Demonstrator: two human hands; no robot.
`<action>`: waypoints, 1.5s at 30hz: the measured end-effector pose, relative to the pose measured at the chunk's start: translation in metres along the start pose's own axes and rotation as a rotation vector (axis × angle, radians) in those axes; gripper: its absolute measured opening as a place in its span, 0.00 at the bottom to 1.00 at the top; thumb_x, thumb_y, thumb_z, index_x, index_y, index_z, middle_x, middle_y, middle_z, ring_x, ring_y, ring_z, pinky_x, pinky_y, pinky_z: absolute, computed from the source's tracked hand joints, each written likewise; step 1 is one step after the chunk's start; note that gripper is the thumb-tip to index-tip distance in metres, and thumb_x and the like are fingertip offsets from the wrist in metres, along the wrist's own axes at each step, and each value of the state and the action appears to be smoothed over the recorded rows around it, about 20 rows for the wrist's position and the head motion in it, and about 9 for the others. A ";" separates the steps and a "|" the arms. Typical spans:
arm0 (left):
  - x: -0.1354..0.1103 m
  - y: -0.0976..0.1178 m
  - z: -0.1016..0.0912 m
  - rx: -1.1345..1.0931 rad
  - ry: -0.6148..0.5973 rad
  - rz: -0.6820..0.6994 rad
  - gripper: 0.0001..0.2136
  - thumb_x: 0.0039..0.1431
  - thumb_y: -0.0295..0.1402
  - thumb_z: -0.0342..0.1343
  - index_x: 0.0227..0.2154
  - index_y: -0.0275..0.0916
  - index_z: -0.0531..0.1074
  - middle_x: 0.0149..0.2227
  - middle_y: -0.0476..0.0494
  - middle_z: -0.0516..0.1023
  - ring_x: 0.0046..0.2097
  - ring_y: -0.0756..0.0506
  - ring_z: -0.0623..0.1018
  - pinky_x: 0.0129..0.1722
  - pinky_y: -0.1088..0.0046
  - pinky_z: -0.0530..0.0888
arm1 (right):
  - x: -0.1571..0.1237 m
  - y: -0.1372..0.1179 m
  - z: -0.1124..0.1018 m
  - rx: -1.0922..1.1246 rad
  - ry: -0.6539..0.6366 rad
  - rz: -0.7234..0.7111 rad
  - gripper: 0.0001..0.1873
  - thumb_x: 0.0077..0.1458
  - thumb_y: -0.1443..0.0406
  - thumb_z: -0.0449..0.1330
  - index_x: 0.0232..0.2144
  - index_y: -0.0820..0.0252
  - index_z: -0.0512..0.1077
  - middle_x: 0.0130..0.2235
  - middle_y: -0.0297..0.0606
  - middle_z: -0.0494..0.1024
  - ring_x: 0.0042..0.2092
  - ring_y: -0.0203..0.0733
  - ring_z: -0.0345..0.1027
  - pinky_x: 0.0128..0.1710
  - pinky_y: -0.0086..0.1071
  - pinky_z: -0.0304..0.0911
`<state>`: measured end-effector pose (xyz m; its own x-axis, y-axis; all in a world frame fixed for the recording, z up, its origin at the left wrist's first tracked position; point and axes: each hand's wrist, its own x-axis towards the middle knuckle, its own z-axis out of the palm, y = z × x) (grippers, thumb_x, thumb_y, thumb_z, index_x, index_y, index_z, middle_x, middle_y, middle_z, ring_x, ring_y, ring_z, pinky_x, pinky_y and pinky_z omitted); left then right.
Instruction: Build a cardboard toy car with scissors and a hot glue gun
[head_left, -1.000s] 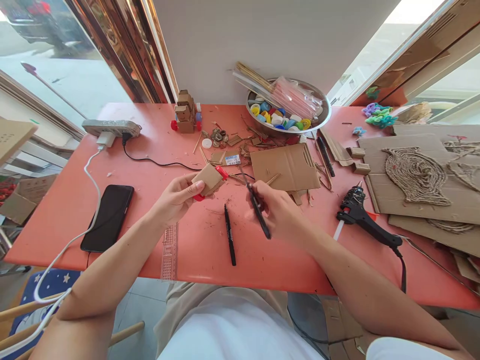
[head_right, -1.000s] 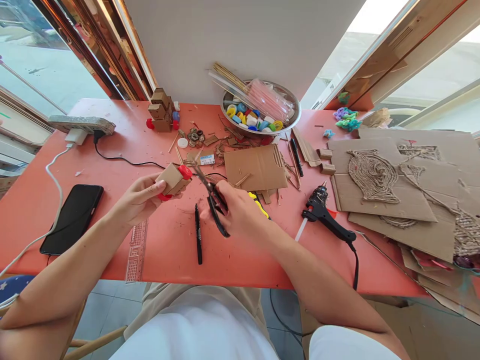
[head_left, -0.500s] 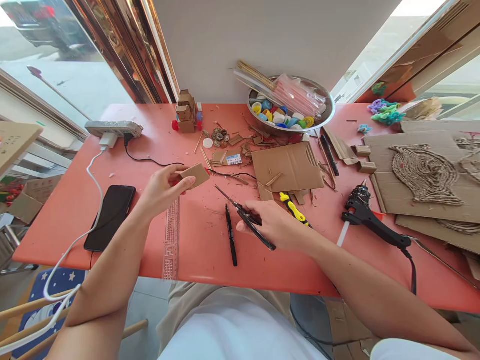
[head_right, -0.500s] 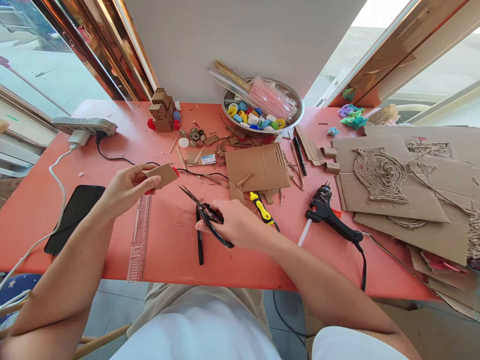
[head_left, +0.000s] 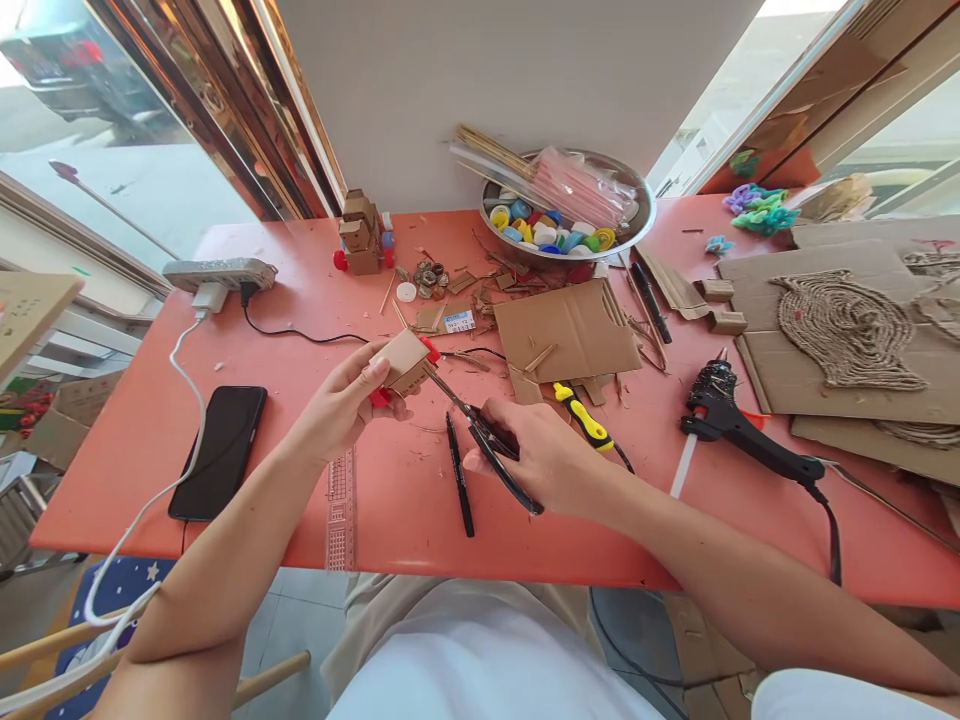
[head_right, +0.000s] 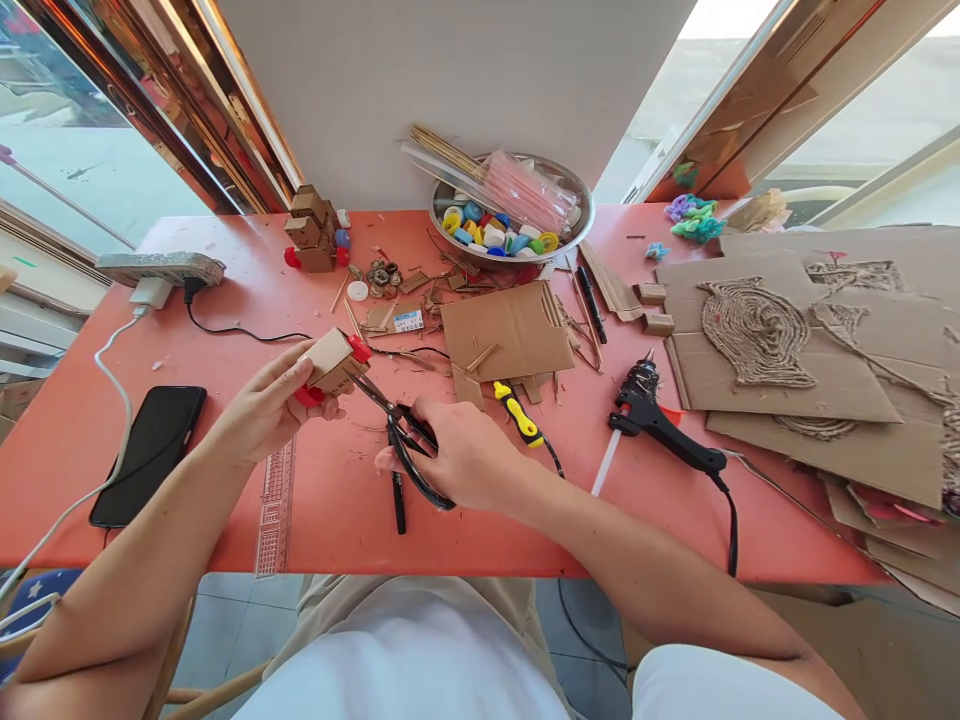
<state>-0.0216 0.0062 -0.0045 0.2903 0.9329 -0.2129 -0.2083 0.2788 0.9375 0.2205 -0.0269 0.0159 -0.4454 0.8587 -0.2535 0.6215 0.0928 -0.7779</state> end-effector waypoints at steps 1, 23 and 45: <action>0.000 -0.001 0.001 0.010 -0.004 0.002 0.28 0.49 0.54 0.75 0.46 0.40 0.81 0.37 0.44 0.85 0.26 0.51 0.76 0.33 0.66 0.84 | 0.000 0.000 0.000 -0.006 0.004 0.003 0.24 0.60 0.51 0.65 0.24 0.51 0.56 0.21 0.25 0.63 0.24 0.34 0.57 0.26 0.28 0.47; 0.001 -0.008 -0.001 0.238 -0.024 0.217 0.28 0.52 0.51 0.75 0.50 0.42 0.75 0.35 0.44 0.86 0.33 0.45 0.84 0.30 0.73 0.75 | -0.001 0.007 0.002 -0.098 0.039 -0.040 0.20 0.64 0.51 0.64 0.28 0.53 0.63 0.23 0.27 0.69 0.24 0.35 0.58 0.27 0.28 0.48; 0.003 -0.013 -0.007 0.249 -0.075 0.409 0.21 0.55 0.42 0.76 0.49 0.43 0.79 0.43 0.40 0.87 0.39 0.46 0.83 0.33 0.74 0.77 | 0.000 0.026 0.007 -0.357 0.154 -0.220 0.16 0.70 0.55 0.59 0.31 0.52 0.63 0.23 0.28 0.68 0.22 0.36 0.57 0.26 0.29 0.47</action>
<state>-0.0242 0.0070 -0.0195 0.2995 0.9332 0.1985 -0.0921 -0.1788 0.9796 0.2321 -0.0281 -0.0088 -0.5075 0.8616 0.0054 0.7181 0.4265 -0.5499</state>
